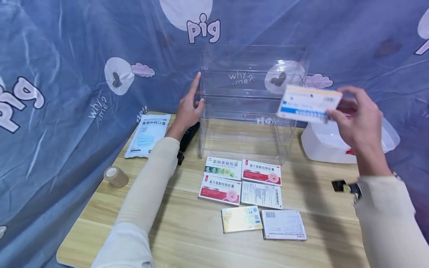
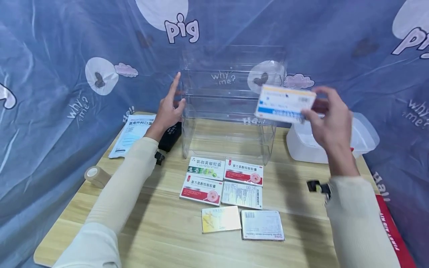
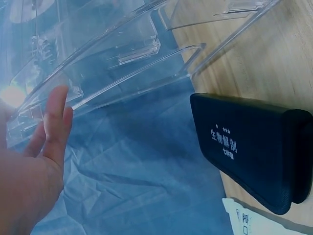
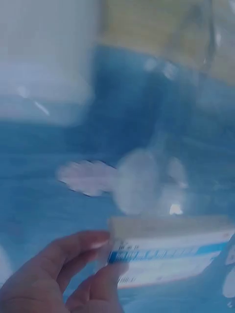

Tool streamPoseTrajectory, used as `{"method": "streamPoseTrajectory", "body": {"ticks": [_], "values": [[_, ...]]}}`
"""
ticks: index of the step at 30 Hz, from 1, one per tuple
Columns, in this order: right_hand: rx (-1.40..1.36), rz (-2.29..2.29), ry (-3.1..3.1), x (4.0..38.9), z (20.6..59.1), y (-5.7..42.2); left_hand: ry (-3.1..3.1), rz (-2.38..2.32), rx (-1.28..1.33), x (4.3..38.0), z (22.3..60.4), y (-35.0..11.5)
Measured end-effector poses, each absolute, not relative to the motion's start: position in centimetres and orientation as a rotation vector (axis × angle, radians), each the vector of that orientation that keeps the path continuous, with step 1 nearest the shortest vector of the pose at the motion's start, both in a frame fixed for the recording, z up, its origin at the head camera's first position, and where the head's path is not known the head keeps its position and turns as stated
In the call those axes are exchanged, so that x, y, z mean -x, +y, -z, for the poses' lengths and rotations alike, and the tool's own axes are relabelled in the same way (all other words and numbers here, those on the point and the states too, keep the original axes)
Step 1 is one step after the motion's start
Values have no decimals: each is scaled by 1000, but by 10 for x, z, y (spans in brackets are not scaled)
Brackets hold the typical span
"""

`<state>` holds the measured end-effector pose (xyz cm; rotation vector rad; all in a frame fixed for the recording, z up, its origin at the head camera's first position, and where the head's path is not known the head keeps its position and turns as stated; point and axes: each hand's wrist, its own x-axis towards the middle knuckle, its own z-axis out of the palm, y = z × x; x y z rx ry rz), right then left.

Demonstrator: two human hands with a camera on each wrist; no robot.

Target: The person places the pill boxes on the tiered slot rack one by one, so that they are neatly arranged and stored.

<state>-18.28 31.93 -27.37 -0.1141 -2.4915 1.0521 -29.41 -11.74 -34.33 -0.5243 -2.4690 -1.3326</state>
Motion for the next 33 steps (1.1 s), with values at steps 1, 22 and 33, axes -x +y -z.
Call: {"method": "streamPoseTrajectory", "body": {"ticks": [1, 22, 33], "values": [[112, -1084, -2462, 196, 265, 310, -2469, 1328, 528, 294, 344, -117], [8, -861, -2409, 336, 211, 188, -2461, 1298, 535, 295, 349, -118], [-13, -979, -2419, 348, 226, 149, -2445, 1304, 538, 295, 347, -119]]}}
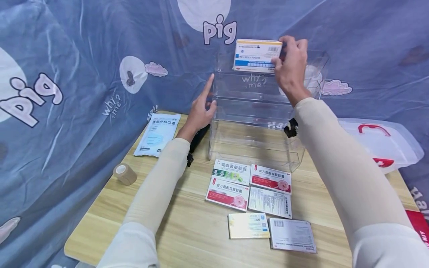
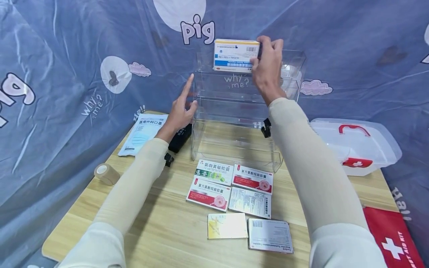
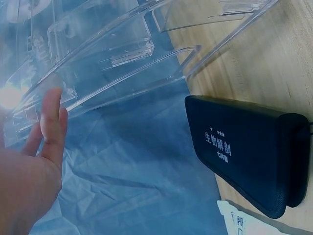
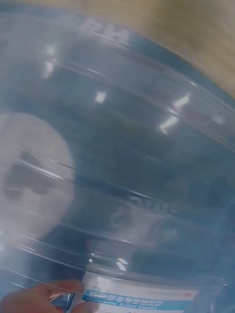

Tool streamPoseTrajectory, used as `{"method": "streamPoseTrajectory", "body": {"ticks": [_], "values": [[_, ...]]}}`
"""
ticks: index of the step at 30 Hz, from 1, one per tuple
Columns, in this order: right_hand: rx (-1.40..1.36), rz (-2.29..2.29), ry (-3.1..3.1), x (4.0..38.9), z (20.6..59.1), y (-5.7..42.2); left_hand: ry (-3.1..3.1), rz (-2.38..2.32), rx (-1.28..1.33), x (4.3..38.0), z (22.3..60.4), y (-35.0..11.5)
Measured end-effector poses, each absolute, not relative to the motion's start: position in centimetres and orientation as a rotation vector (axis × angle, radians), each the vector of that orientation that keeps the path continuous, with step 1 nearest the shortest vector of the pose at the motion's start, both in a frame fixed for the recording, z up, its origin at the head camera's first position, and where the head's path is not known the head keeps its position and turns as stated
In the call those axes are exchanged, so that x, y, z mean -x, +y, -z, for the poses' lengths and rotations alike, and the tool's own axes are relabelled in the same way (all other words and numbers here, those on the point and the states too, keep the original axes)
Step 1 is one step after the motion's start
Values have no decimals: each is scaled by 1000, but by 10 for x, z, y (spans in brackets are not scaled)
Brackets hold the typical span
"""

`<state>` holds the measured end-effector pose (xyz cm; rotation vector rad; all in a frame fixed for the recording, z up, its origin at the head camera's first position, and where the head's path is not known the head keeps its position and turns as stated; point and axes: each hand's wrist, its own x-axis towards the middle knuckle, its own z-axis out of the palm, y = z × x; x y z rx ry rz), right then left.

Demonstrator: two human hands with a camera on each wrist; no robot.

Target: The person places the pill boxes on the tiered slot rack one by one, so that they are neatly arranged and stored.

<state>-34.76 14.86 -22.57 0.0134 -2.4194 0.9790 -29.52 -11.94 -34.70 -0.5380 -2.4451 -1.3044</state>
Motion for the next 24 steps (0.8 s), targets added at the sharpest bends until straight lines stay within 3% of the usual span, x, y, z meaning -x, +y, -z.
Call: {"method": "streamPoseTrajectory", "body": {"ticks": [11, 24], "values": [[-51, -987, -2488, 350, 225, 104, -2453, 1326, 530, 294, 345, -120], [-180, -969, -2634, 332, 217, 132, -2485, 1320, 491, 295, 345, -121]]}}
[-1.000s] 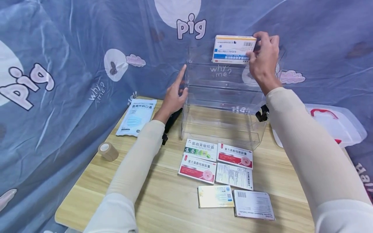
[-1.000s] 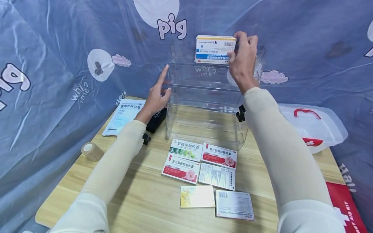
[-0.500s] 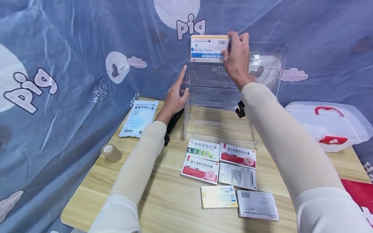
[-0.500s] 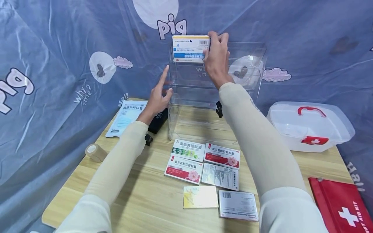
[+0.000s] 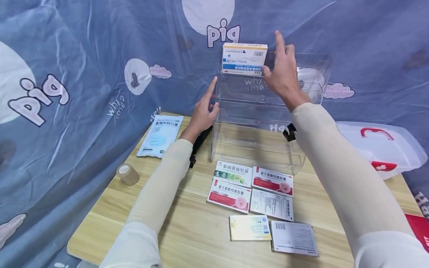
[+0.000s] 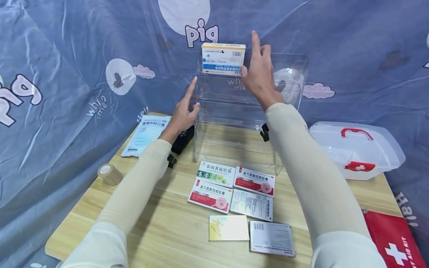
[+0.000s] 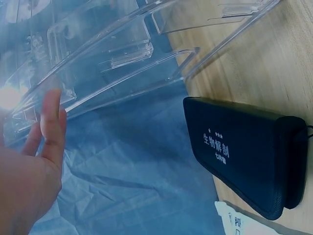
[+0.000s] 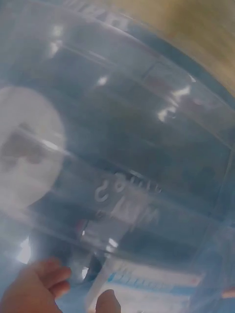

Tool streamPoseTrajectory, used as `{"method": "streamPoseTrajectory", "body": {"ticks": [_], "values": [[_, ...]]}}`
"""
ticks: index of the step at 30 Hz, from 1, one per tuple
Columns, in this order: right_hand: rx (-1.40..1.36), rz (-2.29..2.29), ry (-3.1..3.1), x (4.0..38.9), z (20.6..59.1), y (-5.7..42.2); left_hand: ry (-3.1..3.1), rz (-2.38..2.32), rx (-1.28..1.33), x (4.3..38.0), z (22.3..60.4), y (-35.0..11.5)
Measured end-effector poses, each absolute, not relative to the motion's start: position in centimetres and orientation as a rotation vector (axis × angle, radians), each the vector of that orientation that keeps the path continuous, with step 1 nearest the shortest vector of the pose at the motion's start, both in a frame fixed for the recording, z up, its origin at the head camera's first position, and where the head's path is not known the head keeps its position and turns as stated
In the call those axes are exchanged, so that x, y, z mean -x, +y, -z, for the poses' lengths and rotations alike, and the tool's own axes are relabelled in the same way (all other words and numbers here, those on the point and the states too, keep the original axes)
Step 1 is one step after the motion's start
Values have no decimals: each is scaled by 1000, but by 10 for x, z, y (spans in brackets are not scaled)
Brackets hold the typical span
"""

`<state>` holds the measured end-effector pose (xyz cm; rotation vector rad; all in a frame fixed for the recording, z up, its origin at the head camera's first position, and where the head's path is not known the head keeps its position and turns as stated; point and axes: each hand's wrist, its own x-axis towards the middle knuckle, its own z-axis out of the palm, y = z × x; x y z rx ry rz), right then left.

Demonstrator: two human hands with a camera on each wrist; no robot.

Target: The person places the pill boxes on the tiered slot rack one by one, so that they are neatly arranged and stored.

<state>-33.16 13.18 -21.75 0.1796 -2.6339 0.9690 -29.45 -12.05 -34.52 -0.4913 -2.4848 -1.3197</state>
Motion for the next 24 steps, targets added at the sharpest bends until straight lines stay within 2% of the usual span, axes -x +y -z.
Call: {"method": "streamPoseTrajectory", "body": {"ticks": [5, 11, 18, 24], "values": [[-161, -1000, -2619, 300, 212, 162, -2479, 1347, 489, 294, 345, -119], [-291, -880, -2712, 231, 232, 219, -2485, 1341, 492, 295, 345, -118], [-396, -714, -2938, 153, 307, 284, -2489, 1360, 497, 296, 344, -120], [-389, -766, -3179, 85, 380, 312, -2492, 1364, 474, 296, 345, -119]]}}
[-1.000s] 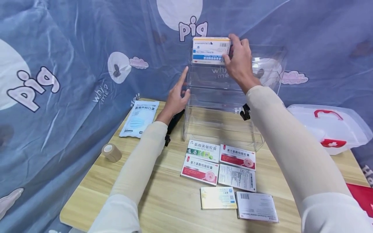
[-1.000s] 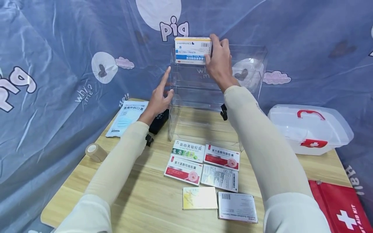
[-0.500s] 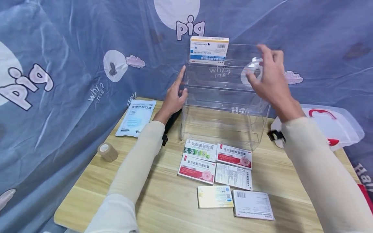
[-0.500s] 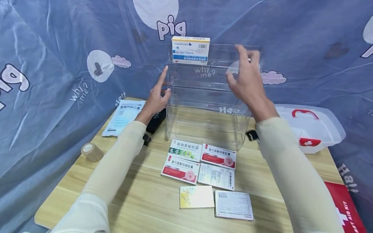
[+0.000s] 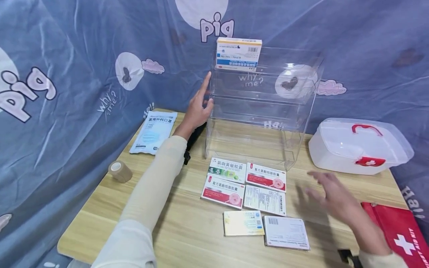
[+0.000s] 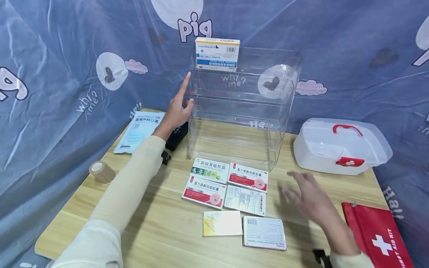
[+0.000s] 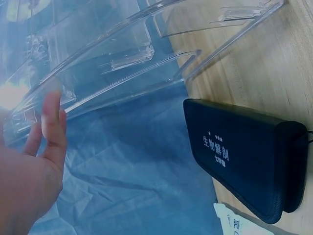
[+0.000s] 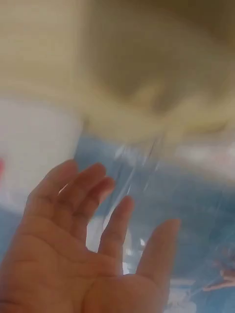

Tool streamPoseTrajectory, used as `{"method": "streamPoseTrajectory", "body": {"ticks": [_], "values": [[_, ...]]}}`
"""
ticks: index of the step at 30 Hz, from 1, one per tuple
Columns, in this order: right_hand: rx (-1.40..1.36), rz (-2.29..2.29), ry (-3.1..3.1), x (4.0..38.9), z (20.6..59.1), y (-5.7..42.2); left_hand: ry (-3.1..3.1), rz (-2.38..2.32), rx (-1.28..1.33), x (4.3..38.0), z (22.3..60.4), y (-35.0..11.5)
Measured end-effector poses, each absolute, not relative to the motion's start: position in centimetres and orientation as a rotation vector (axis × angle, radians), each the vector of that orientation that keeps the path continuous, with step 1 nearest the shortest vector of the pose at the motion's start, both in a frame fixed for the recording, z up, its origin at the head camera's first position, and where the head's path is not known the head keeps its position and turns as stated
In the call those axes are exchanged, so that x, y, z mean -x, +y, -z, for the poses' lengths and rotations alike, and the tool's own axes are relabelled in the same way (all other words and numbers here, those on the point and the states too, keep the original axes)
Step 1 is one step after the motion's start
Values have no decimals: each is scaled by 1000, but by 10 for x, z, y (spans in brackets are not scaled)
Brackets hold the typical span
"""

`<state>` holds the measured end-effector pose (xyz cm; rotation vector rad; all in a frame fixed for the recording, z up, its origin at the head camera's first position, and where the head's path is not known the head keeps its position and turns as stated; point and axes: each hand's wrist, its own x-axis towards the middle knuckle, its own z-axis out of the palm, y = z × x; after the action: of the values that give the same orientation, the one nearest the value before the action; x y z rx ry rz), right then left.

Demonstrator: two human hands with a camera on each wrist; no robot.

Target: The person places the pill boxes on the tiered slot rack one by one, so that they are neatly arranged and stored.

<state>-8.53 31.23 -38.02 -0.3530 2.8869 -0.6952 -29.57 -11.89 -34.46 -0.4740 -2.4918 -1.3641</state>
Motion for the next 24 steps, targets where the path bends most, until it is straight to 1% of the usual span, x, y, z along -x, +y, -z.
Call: {"method": "streamPoseTrajectory", "body": {"ticks": [3, 6, 11, 15, 24], "values": [[333, 751, 2823, 56, 409, 317, -2485, 1381, 472, 295, 344, -119], [308, 800, 2788, 34, 429, 318, -2480, 1395, 466, 295, 344, -119], [267, 857, 2716, 10, 444, 323, -2490, 1384, 467, 296, 345, -118], [201, 825, 2661, 1, 446, 325, -2493, 1389, 462, 295, 344, -118], [99, 854, 2614, -3, 444, 326, -2479, 1390, 479, 294, 342, -117]]}}
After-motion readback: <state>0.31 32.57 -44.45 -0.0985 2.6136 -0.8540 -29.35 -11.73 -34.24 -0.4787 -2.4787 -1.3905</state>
